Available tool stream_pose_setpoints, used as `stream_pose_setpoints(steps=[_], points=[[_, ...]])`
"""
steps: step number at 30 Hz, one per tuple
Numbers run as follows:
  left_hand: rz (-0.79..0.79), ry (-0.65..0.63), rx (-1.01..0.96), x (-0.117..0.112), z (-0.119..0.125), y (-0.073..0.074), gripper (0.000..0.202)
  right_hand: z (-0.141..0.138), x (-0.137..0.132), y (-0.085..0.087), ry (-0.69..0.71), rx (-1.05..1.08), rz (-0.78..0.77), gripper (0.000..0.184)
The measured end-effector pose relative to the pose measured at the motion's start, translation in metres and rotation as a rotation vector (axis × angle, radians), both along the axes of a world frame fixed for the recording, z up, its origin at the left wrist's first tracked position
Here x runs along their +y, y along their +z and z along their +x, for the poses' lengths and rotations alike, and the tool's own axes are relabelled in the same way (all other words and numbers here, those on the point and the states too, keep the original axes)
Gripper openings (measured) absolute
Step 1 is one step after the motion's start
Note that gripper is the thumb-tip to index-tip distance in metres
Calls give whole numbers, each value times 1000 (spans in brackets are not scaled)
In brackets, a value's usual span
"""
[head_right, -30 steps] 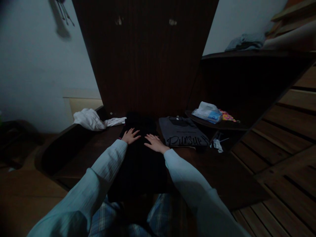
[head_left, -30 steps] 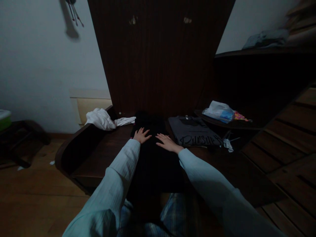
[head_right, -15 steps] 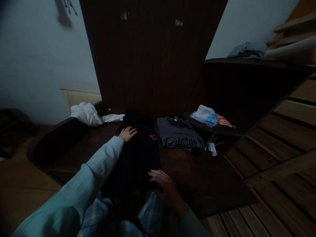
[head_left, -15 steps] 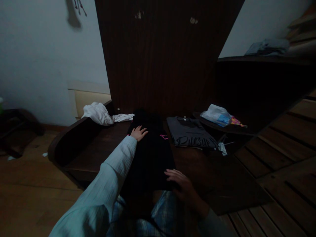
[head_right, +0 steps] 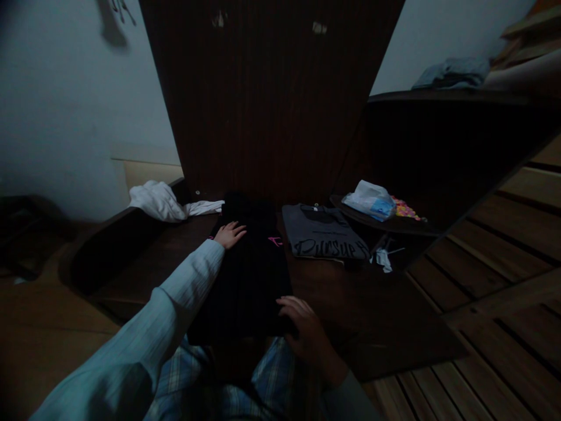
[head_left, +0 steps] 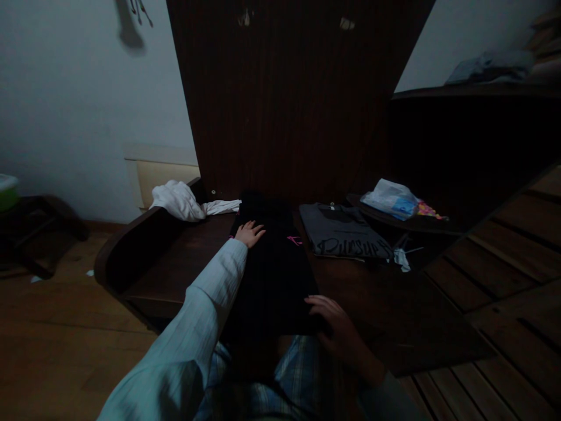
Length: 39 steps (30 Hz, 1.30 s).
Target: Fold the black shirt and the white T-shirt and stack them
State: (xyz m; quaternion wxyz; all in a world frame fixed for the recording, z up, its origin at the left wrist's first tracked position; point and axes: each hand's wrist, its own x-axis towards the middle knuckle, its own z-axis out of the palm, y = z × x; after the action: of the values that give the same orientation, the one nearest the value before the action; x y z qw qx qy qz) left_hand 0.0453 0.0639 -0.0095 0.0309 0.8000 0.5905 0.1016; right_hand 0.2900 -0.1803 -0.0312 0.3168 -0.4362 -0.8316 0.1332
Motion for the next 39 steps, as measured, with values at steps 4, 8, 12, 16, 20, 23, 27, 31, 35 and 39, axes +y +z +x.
stream_pose_setpoints(steps=[4,8,12,16,20,23,27,31,35,39], points=[[6,3,3,0,0,0,46,4,3,-4,43,6,39,31],[19,-8,1,1,-1,-1,45,8,-2,5,1,-8,24,26],[18,-14,-5,1,-1,-2,46,-8,-11,14,23,-137,37,37],[9,-7,-2,1,-1,-1,46,-38,-13,9,66,-249,55,46],[18,-8,-1,-1,0,0,46,-58,-10,3,45,-329,62,51],[18,-5,2,-1,0,1,46,-64,-10,0,-7,-330,95,51],[13,-5,7,-1,0,1,46,-69,-12,-8,-72,-287,130,51],[7,-11,11,-1,0,2,46,-74,-12,-9,-82,-237,156,46],[7,-17,13,-1,0,2,46,-76,-13,-4,-72,-175,221,41],[12,-17,17,0,0,1,46,-77,-14,-3,-11,-135,247,37]])
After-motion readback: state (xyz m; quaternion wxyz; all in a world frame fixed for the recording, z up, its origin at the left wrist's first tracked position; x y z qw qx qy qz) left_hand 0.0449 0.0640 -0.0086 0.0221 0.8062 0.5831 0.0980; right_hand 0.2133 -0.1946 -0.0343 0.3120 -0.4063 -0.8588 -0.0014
